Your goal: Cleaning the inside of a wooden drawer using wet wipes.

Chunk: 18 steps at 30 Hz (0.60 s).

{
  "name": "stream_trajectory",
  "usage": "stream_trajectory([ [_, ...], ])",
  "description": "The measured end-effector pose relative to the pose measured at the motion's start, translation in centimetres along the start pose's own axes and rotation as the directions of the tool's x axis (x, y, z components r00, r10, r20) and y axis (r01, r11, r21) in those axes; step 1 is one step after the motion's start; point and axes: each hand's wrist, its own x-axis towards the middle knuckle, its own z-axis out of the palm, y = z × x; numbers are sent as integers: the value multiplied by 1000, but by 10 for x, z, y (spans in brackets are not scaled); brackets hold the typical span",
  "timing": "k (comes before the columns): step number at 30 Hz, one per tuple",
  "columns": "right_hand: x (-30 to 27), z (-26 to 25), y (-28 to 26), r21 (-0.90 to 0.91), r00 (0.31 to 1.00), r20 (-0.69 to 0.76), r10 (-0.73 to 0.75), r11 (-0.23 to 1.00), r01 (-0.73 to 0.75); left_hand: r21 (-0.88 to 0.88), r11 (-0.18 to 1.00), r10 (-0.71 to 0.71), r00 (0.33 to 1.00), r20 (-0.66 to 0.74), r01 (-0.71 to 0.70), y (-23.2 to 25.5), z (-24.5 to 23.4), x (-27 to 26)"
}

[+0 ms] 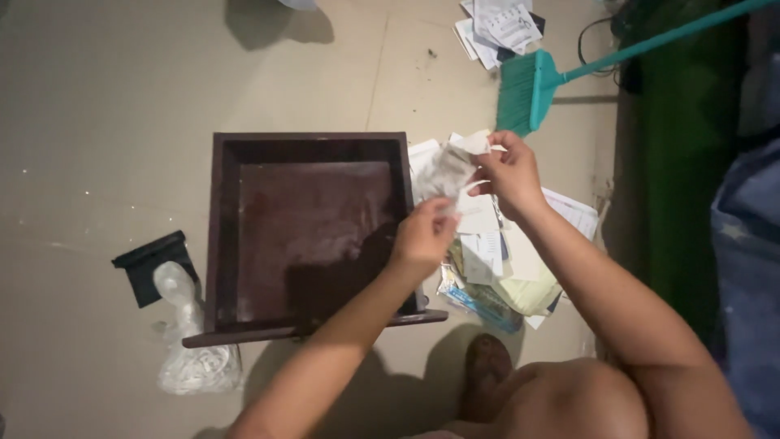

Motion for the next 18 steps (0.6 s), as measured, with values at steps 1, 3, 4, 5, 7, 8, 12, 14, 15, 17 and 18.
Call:
stream_trajectory([
  [1, 1, -3, 10, 98, 998, 39, 45, 994, -49, -237, 959, -154, 987, 33, 158, -12, 10, 8],
  [3, -2, -3, 17, 195, 993, 85, 86, 975, -102, -451, 838, -296, 950, 96, 307, -26, 19, 21],
  [4, -6, -1, 15, 260, 984, 122, 131, 953, -159, -637, 676, -350, 922, 165, 371, -28, 16, 26],
  [5, -10, 2, 12, 319, 972, 161, 171, 923, -215, -780, 469, -383, 891, 242, 414, -28, 14, 32],
  [7, -21, 7, -1, 367, 955, 193, 225, 886, -283, -850, 410, -356, 916, 186, 332, -38, 19, 40],
  [8, -26, 9, -7, 410, 934, 222, 278, 843, -348, -906, 343, -331, 935, 131, 248, -42, 22, 45],
  [12, -20, -1, 24, 396, 934, 185, 307, 846, -357, -920, 387, -331, 941, -77, 61, -49, 48, 53],
  [14, -19, -3, 44, 297, 982, 36, 186, 936, -189, -876, 481, -365, 901, -235, -34, -40, 54, 48],
  [15, -21, 1, 42, 294, 981, 38, 189, 936, -192, -877, 479, -368, 899, -235, -33, -35, 56, 45],
  [17, -23, 10, 38, 141, 994, -106, 32, 990, -17, -805, 593, -385, 885, -263, 19, -25, 58, 40],
  [18, -25, 9, 34, 138, 994, -100, 33, 990, -19, -806, 592, -389, 882, -266, 17, -23, 59, 39],
])
